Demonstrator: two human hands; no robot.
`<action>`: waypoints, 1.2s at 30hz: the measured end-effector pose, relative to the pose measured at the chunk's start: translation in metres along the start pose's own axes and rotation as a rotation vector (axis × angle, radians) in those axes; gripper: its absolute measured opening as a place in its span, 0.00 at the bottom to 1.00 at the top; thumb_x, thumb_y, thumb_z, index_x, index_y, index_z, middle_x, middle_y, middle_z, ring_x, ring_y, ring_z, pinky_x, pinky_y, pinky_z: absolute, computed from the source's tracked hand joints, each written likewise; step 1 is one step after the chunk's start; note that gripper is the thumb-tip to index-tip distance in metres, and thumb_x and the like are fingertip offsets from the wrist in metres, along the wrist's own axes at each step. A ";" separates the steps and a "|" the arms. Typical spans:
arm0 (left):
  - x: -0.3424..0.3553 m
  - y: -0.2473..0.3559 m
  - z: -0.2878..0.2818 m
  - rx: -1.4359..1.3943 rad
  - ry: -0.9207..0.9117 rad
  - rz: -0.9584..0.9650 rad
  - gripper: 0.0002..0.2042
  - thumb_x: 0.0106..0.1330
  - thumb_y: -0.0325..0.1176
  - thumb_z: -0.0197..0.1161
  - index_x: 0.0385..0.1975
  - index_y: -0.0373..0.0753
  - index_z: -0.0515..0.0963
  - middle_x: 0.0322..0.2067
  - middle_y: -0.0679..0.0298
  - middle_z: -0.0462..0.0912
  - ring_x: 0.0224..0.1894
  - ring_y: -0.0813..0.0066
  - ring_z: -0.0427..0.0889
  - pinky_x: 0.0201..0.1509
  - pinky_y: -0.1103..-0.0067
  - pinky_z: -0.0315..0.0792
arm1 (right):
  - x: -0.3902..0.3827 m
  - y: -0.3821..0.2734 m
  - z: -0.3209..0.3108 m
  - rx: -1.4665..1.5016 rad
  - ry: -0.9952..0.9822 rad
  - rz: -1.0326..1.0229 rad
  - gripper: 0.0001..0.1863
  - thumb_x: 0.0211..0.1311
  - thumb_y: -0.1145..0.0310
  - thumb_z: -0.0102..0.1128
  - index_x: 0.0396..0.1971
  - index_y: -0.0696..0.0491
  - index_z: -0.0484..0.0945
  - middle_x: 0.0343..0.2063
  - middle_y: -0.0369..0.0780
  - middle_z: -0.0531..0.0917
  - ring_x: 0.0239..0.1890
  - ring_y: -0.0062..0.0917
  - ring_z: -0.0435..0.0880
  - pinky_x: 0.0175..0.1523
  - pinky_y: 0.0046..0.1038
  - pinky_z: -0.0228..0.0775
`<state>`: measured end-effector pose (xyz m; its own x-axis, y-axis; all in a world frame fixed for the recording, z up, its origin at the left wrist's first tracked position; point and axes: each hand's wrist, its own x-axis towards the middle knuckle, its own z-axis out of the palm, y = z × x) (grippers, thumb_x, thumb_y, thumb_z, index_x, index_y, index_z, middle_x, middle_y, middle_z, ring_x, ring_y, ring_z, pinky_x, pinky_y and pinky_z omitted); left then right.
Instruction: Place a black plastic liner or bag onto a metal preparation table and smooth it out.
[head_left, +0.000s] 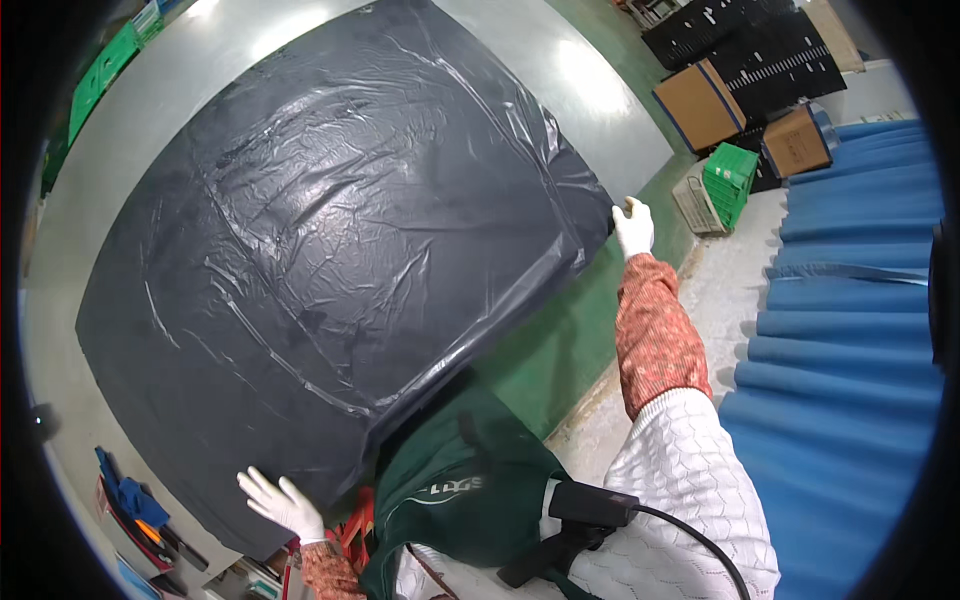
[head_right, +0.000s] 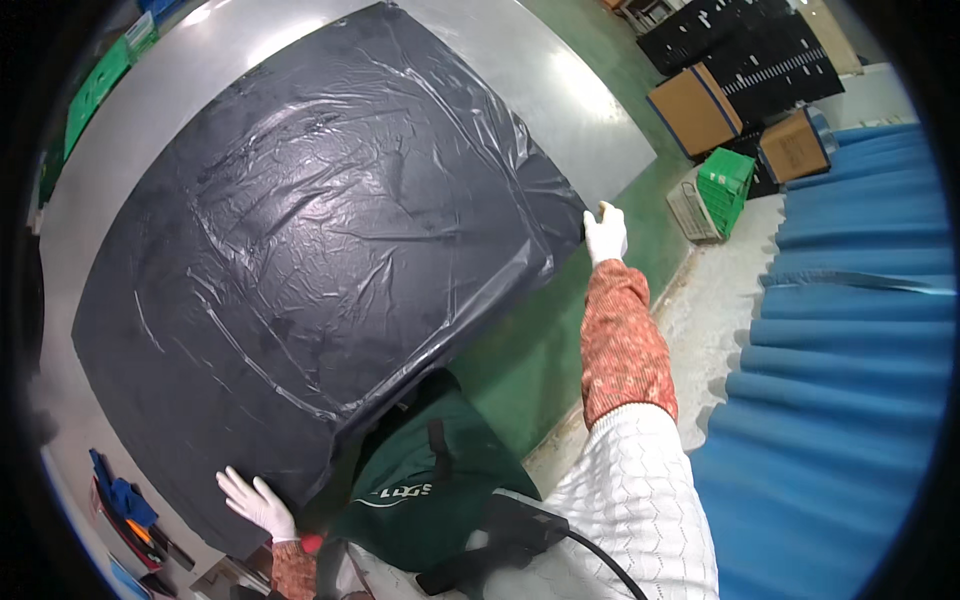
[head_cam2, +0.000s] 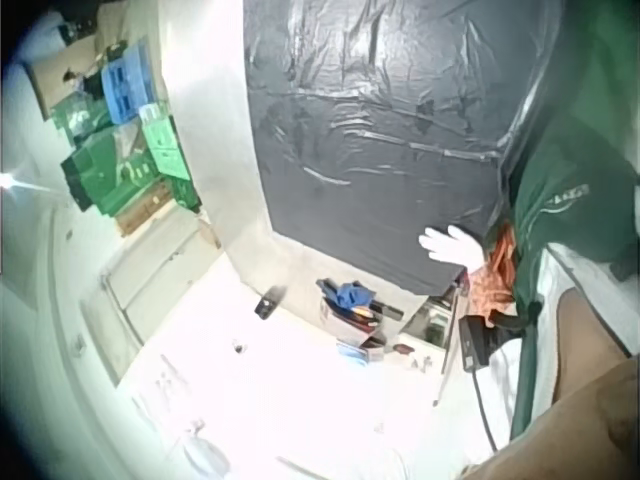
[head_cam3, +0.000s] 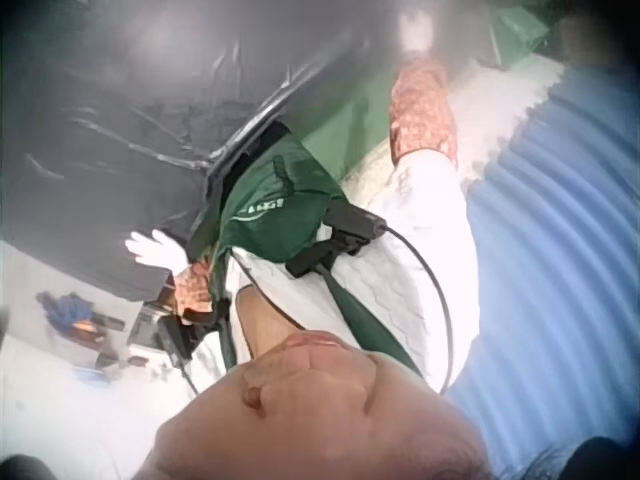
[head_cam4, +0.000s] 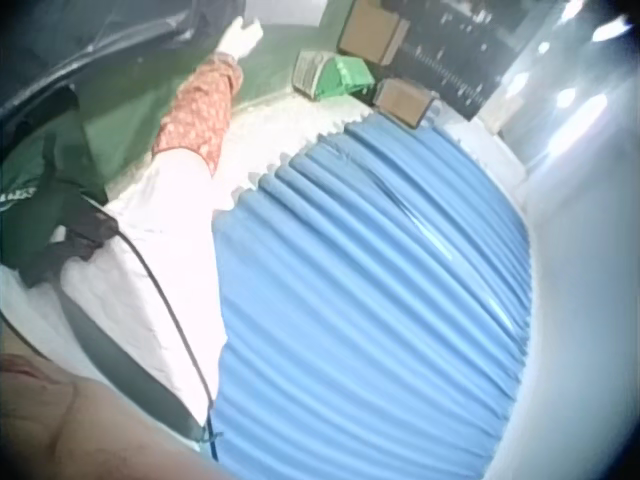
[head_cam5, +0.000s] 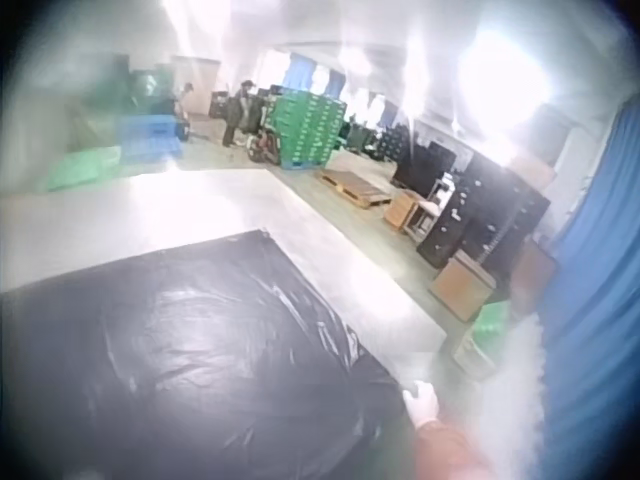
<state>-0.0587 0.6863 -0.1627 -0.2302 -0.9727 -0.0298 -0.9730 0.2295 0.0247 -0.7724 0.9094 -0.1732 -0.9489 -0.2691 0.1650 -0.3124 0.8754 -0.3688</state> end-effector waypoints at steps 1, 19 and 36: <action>0.006 0.018 -0.002 -0.036 -0.001 0.051 0.27 0.72 0.41 0.41 0.69 0.38 0.54 0.70 0.51 0.50 0.73 0.58 0.47 0.73 0.58 0.37 | 0.010 0.001 0.006 -0.054 -0.033 0.028 0.21 0.55 0.55 0.62 0.46 0.51 0.78 0.47 0.44 0.79 0.48 0.37 0.79 0.53 0.34 0.70; 0.008 0.073 0.026 -0.022 0.099 -0.013 0.28 0.71 0.44 0.43 0.68 0.38 0.55 0.70 0.56 0.51 0.73 0.59 0.47 0.73 0.60 0.38 | 0.031 0.000 0.001 -0.234 0.242 -0.089 0.09 0.56 0.65 0.57 0.34 0.52 0.80 0.32 0.43 0.82 0.38 0.40 0.80 0.47 0.39 0.70; 0.012 0.080 0.016 -0.035 0.134 0.062 0.30 0.66 0.42 0.53 0.66 0.37 0.58 0.68 0.50 0.55 0.71 0.54 0.50 0.71 0.55 0.41 | -0.054 0.059 -0.025 -0.830 -0.162 -0.072 0.33 0.68 0.49 0.43 0.66 0.55 0.59 0.65 0.49 0.63 0.67 0.42 0.59 0.69 0.50 0.44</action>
<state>-0.1398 0.6939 -0.1772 -0.2835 -0.9531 0.1064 -0.9552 0.2905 0.0572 -0.7381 0.9854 -0.1811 -0.9424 -0.3344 0.0057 -0.2980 0.8475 0.4393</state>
